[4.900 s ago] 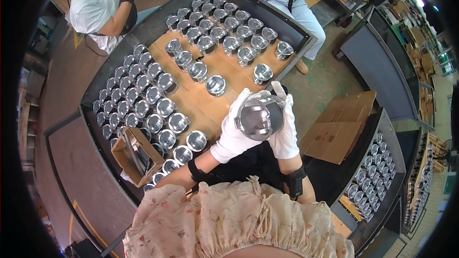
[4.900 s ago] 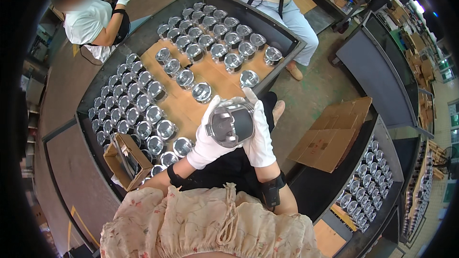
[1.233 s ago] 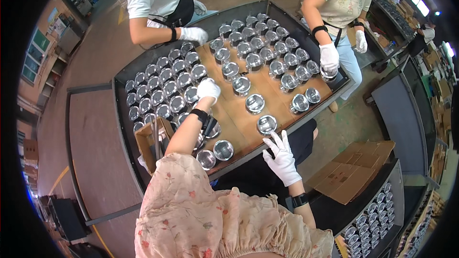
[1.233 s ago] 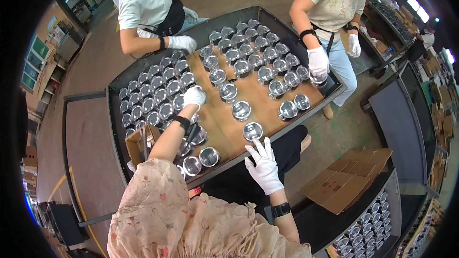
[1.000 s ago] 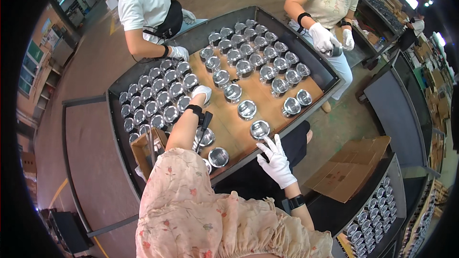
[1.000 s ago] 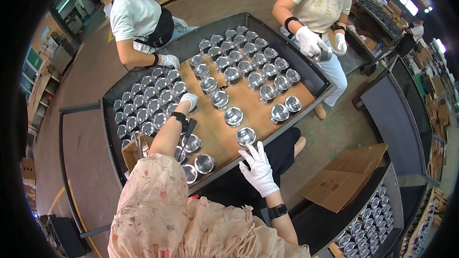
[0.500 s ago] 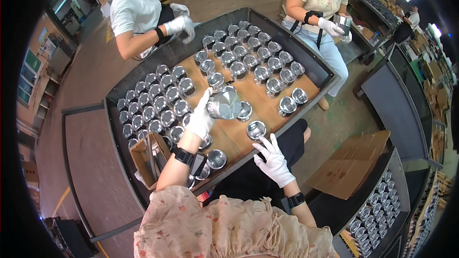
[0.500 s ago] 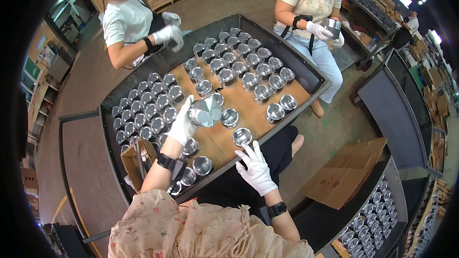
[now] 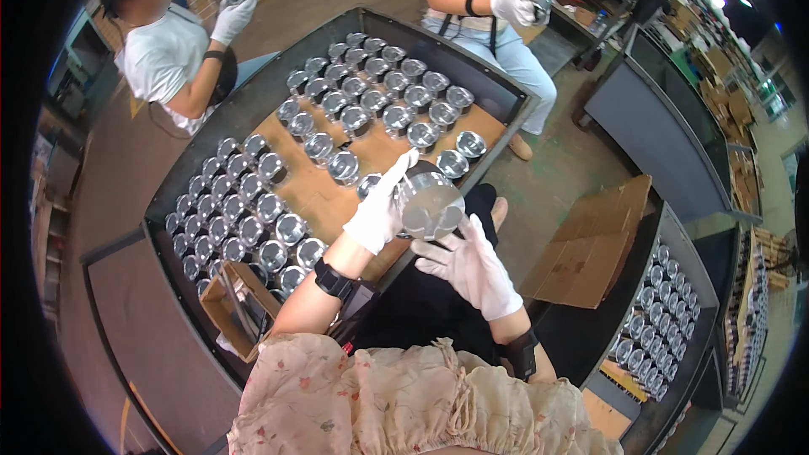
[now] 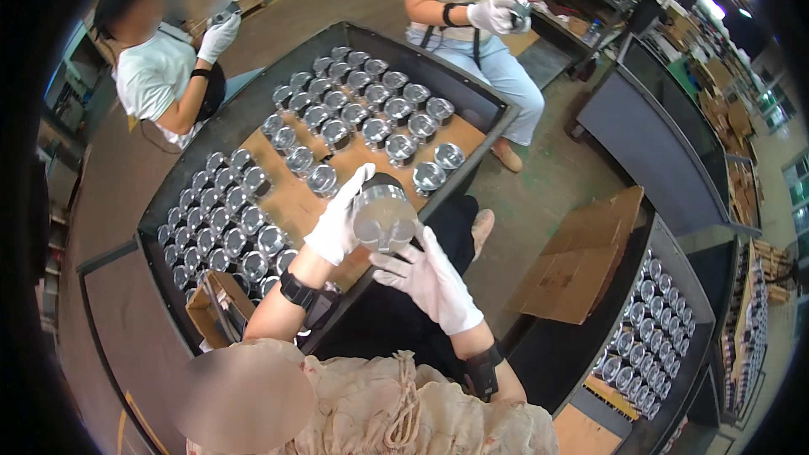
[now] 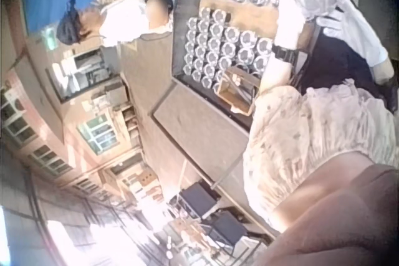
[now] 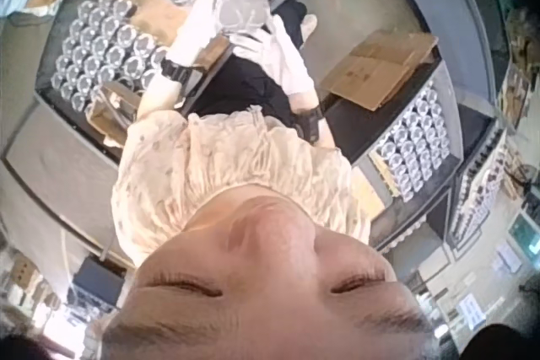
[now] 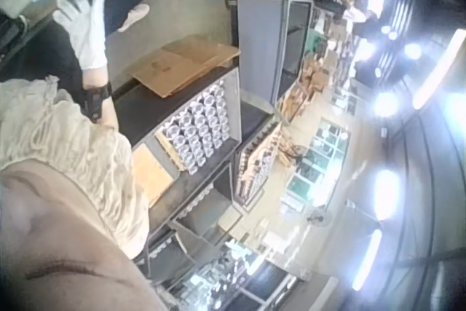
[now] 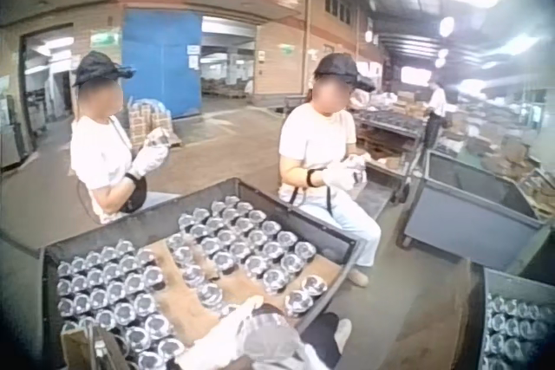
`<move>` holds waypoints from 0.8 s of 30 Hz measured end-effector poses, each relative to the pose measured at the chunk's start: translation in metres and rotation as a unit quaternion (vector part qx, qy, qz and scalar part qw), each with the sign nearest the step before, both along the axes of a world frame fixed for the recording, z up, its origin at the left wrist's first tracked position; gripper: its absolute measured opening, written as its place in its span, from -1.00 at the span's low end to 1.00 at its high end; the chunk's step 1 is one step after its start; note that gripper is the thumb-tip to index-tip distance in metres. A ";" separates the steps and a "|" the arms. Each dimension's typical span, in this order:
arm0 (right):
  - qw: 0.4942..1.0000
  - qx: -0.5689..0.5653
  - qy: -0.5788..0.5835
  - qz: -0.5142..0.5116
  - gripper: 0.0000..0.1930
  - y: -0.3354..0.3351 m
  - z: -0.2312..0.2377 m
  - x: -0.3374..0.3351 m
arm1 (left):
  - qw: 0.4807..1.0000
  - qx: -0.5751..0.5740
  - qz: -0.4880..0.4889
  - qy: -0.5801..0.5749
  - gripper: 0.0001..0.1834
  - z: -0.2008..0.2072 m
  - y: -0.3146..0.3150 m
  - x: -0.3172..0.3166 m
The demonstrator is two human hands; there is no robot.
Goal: Sort and inspect metal pistons in a factory setting, placing them into bins.
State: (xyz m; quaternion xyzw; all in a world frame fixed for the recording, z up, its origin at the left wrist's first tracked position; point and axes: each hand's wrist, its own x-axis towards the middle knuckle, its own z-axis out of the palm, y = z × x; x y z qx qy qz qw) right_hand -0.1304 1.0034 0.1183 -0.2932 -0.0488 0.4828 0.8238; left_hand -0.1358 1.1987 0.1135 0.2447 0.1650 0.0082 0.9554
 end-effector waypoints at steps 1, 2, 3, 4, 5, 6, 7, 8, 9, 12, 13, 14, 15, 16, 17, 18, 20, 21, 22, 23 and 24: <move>0.998 0.024 0.050 0.012 -0.31 0.002 0.007 -0.001 | 1.000 -0.002 -0.006 0.000 -0.66 -0.006 -0.001 0.002; 0.992 0.068 0.097 0.040 -0.27 0.002 0.003 -0.002 | 0.997 0.059 0.001 -0.042 -0.64 -0.014 -0.002 0.006; 0.981 0.113 0.143 0.068 -0.22 0.002 -0.004 -0.003 | 0.989 0.121 0.009 -0.083 -0.61 -0.019 -0.003 0.007; 0.970 0.145 0.189 0.055 -0.15 0.001 -0.010 -0.007 | 0.982 0.174 -0.002 -0.072 -0.61 -0.001 -0.013 0.005; 0.970 0.145 0.189 0.049 -0.15 0.001 -0.011 -0.010 | 0.982 0.172 -0.008 -0.072 -0.61 0.009 -0.015 0.004; 0.947 0.193 0.251 0.057 -0.14 0.001 -0.011 -0.013 | 0.960 0.268 -0.043 -0.067 -0.65 0.015 -0.017 0.005; 0.916 0.240 0.313 0.068 -0.13 0.002 -0.012 -0.015 | 0.927 0.362 -0.074 -0.060 -0.68 0.022 -0.018 0.003; 0.910 0.252 0.325 0.050 -0.17 0.002 -0.010 -0.017 | 0.910 0.402 -0.089 -0.048 -0.75 0.029 -0.022 0.002; 0.910 0.251 0.327 0.048 -0.17 0.002 -0.010 -0.016 | 0.911 0.400 -0.091 -0.047 -0.75 0.027 -0.022 0.002; 0.909 0.247 0.336 0.023 -0.28 0.002 0.000 -0.007 | 0.858 0.486 -0.120 -0.119 -0.82 0.019 -0.019 -0.002; 0.907 0.246 0.340 0.024 -0.28 0.002 -0.001 -0.004 | 0.858 0.486 -0.119 -0.115 -0.82 0.014 -0.020 -0.004; 0.918 0.242 0.315 0.018 -0.28 0.002 -0.003 -0.001 | 0.847 0.509 -0.064 -0.137 -0.82 0.008 -0.021 -0.006; 0.927 0.237 0.291 0.011 -0.28 0.003 -0.005 0.003 | 0.833 0.531 -0.009 -0.157 -0.82 0.001 -0.021 -0.008; 0.943 0.213 0.255 0.002 -0.28 0.003 -0.004 0.010 | 0.817 0.556 -0.007 -0.154 -0.76 -0.005 -0.018 -0.007; 0.952 0.139 0.260 -0.081 -0.15 0.004 0.005 0.008 | 0.818 0.555 -0.008 -0.152 -0.76 -0.010 -0.018 -0.009; 0.966 0.107 0.213 -0.103 -0.19 0.005 0.002 0.012 | 0.862 0.495 -0.008 -0.107 -0.71 -0.015 -0.019 -0.012; 0.982 0.079 0.090 -0.144 -0.30 0.001 -0.005 0.020 | 0.907 0.415 -0.035 -0.060 -0.59 -0.017 -0.019 -0.018; 0.982 0.078 0.091 -0.146 -0.30 0.000 -0.007 0.022 | 0.907 0.414 -0.037 -0.060 -0.59 -0.020 -0.019 -0.021; 0.983 0.053 0.027 -0.174 -0.32 0.001 -0.005 0.023 | 0.919 0.390 -0.039 -0.047 -0.58 -0.022 -0.019 -0.025; 0.978 0.027 -0.037 -0.202 -0.34 0.000 -0.004 0.023 | 0.929 0.365 -0.041 -0.033 -0.57 -0.023 -0.020 -0.029; 0.978 0.025 -0.036 -0.202 -0.34 0.000 -0.004 0.022 | 0.937 0.343 -0.051 -0.047 -0.52 -0.022 -0.021 -0.034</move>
